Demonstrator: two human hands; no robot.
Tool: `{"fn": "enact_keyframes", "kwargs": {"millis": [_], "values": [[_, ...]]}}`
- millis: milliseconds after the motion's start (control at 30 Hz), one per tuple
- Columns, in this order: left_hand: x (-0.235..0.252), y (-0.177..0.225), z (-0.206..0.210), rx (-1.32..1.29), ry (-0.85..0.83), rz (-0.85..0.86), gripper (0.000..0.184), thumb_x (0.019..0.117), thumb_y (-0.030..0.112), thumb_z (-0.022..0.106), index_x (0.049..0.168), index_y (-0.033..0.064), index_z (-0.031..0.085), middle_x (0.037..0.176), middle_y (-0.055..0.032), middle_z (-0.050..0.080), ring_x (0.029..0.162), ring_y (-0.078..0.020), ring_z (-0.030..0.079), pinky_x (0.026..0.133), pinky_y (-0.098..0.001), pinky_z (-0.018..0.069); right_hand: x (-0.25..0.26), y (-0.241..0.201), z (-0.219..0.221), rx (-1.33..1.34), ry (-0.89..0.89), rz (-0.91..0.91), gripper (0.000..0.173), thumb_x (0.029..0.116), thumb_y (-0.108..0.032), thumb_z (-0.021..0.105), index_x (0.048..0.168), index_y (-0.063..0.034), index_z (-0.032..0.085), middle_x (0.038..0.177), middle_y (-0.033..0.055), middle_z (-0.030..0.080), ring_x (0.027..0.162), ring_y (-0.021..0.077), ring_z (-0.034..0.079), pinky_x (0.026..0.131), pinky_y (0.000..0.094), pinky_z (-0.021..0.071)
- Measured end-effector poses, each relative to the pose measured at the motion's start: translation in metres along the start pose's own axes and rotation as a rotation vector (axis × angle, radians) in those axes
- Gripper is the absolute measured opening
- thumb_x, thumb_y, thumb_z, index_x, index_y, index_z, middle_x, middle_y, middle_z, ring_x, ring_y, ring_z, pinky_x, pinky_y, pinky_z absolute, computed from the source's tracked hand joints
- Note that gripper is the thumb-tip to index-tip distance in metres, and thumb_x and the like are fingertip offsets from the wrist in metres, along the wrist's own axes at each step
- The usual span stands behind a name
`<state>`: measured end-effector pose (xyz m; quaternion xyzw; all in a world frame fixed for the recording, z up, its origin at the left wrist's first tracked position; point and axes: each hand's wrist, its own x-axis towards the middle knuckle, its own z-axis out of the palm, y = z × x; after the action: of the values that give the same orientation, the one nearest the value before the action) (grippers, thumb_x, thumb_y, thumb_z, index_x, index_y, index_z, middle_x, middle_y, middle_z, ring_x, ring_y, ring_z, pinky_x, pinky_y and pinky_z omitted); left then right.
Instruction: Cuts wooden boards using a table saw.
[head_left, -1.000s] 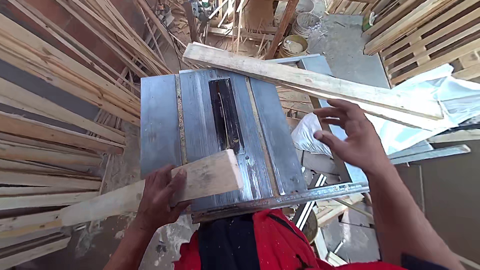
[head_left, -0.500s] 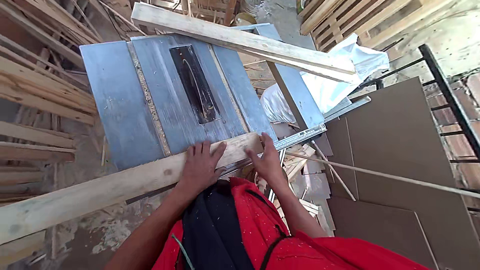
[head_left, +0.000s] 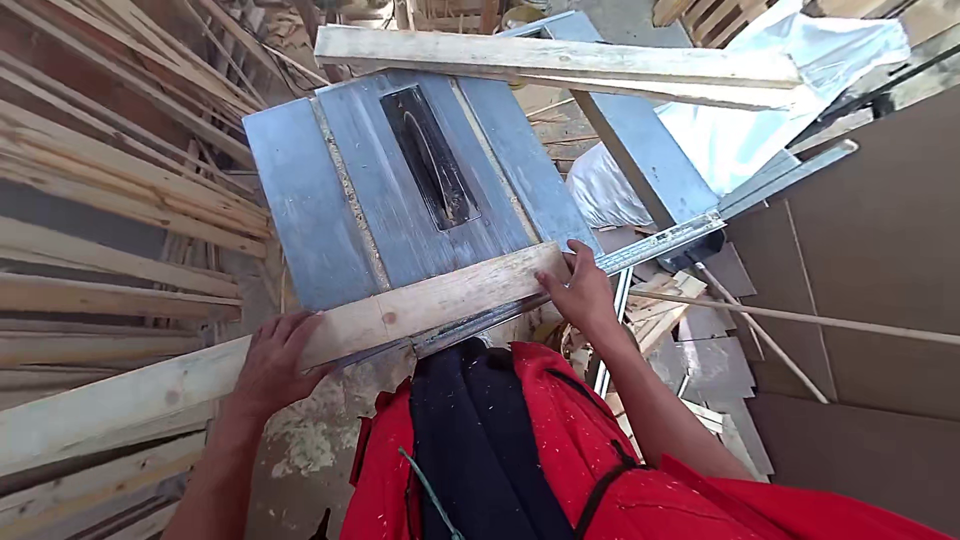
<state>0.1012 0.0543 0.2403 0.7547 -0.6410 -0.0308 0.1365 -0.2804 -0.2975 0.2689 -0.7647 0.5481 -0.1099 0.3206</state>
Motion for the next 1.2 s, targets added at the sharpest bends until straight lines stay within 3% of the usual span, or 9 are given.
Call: {"fn": "enact_keyframes", "kwargs": {"millis": [167,267,333,567,633,733,833,967,1200], "values": [[0.062,0.046,0.021,0.018,0.059,0.025,0.082,0.0760,0.061,0.073,0.141,0.0117,0.061,0.132,-0.0152,0.063,0.121,-0.0376,0.059,0.101,-0.0598,0.0441,0.046,0.031,-0.034,0.011,0.044,0.074,0.075,0.0905,-0.028,0.078,0.150,-0.0021,0.041,0.128,0.0208,0.068,0.115,0.0430,0.066,0.097,0.0676,0.0506],[0.096,0.070,0.028,0.010,-0.017,-0.031,0.088,0.0729,0.063,0.075,0.146,0.0181,0.055,0.136,-0.0125,0.060,0.126,-0.0357,0.056,0.105,-0.0592,0.0419,0.078,0.055,-0.058,0.035,0.050,0.094,0.077,0.0868,-0.027,0.082,0.148,-0.0024,0.041,0.125,0.0181,0.070,0.115,0.0389,0.067,0.098,0.0655,0.0511],[0.101,0.069,0.029,0.000,-0.056,-0.062,0.093,0.0721,0.066,0.076,0.150,0.0216,0.052,0.139,-0.0109,0.059,0.129,-0.0343,0.054,0.107,-0.0585,0.0411,0.087,0.057,-0.066,0.000,0.020,0.088,0.078,0.0864,-0.028,0.082,0.148,-0.0036,0.041,0.125,0.0154,0.071,0.115,0.0371,0.068,0.098,0.0646,0.0514],[0.092,0.053,0.025,-0.054,-0.084,-0.051,0.096,0.0718,0.068,0.077,0.152,0.0220,0.049,0.142,-0.0104,0.058,0.129,-0.0333,0.055,0.107,-0.0571,0.0425,0.080,0.047,-0.064,-0.140,-0.019,0.053,0.076,0.0877,-0.035,0.078,0.148,-0.0040,0.044,0.126,0.0198,0.070,0.115,0.0438,0.066,0.096,0.0696,0.0484],[0.092,0.052,0.028,-0.053,-0.086,-0.035,0.098,0.0728,0.070,0.073,0.153,0.0209,0.048,0.143,-0.0122,0.057,0.129,-0.0355,0.055,0.107,-0.0593,0.0429,0.079,0.059,-0.071,-0.028,-0.073,0.019,0.084,0.0828,-0.029,0.084,0.149,-0.0040,0.040,0.127,0.0185,0.069,0.113,0.0393,0.068,0.095,0.0642,0.0529],[0.090,0.044,0.033,-0.064,-0.077,-0.011,0.103,0.0703,0.077,0.069,0.154,0.0211,0.047,0.144,-0.0115,0.057,0.127,-0.0363,0.057,0.103,-0.0625,0.0441,0.072,0.088,-0.078,0.366,-0.130,-0.030,0.097,0.0747,-0.008,0.089,0.152,-0.0029,0.030,0.133,0.0161,0.065,0.115,0.0265,0.069,0.098,0.0474,0.0596],[0.086,0.036,0.036,-0.078,-0.004,0.036,0.099,0.0704,0.080,0.067,0.150,0.0227,0.053,0.143,-0.0097,0.059,0.123,-0.0349,0.059,0.099,-0.0618,0.0454,0.054,0.103,-0.058,0.490,0.053,-0.123,0.084,0.0764,0.003,0.081,0.148,-0.0001,0.038,0.134,0.0145,0.065,0.118,0.0239,0.067,0.101,0.0445,0.0580],[0.082,0.029,0.038,-0.090,0.025,0.081,0.095,0.0720,0.076,0.069,0.147,0.0193,0.057,0.143,-0.0119,0.059,0.124,-0.0372,0.059,0.100,-0.0629,0.0448,0.042,0.104,-0.029,0.487,0.255,-0.125,0.069,0.0805,0.001,0.080,0.142,0.0021,0.048,0.135,0.0146,0.066,0.123,0.0229,0.065,0.106,0.0440,0.0546],[0.087,0.022,0.041,-0.115,0.009,0.102,0.096,0.0684,0.072,0.074,0.145,0.0166,0.058,0.140,-0.0138,0.059,0.122,-0.0371,0.059,0.100,-0.0613,0.0447,0.042,0.102,-0.030,0.402,0.262,-0.132,0.067,0.0811,-0.002,0.081,0.141,0.0000,0.051,0.133,0.0112,0.068,0.120,0.0203,0.068,0.105,0.0424,0.0555]]}}
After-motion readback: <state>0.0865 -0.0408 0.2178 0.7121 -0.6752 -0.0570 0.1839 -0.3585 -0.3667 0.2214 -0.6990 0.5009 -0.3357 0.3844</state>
